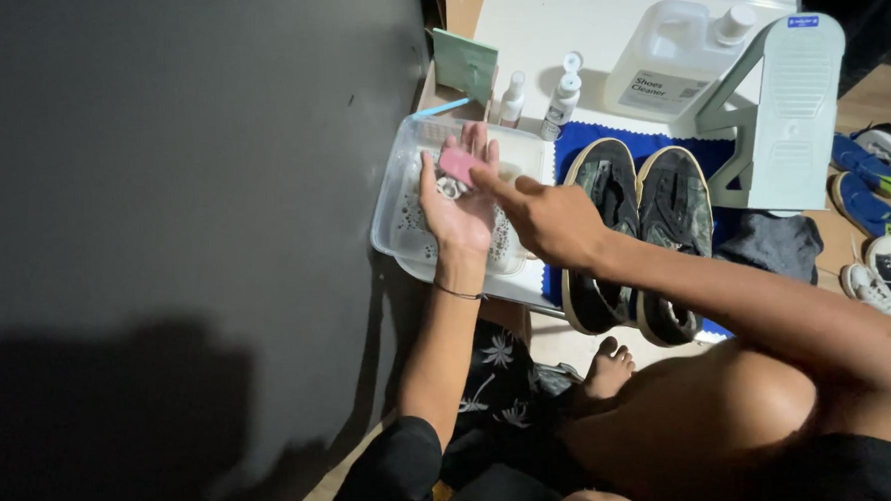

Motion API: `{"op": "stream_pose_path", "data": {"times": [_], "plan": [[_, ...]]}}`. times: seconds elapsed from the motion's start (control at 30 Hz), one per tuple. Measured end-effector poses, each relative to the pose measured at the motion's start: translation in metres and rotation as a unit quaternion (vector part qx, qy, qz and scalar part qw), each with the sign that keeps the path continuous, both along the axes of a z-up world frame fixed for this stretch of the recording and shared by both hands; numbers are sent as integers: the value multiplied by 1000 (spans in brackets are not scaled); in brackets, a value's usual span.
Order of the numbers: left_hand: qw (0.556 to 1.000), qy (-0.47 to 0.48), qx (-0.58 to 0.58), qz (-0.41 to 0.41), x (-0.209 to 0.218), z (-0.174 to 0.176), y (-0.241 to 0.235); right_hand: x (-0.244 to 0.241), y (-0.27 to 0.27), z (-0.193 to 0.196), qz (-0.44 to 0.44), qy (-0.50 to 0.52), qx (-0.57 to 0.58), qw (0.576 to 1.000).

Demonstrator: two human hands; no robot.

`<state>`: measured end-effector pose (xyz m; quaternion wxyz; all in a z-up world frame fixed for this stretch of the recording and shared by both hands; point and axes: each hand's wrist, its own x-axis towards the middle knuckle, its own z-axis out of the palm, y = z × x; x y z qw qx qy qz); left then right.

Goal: The person sits on the floor and cleans a pair of black shoes. They apply liquid from a bottle into a plastic container with water, then use a pink brush to scrub the shoes and the laces.

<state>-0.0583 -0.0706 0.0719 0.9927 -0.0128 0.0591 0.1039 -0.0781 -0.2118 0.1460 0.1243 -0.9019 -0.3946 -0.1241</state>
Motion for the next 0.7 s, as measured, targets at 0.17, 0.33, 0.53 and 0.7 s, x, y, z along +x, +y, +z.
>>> {"op": "stream_pose_path", "data": {"times": [0.17,0.33,0.53,0.7], "plan": [[999,22,23,10,17,-19,14,-9,9,27,53,55,-6,997],[993,88,75,37,-1,12,18,-2,21,6,3,41,-17,999],[996,82,-2,29,-12,27,5,11,26,-34,-50,99,35,993],[999,8,32,35,15,-34,26,-36,22,-3,-33,135,83,987]]}}
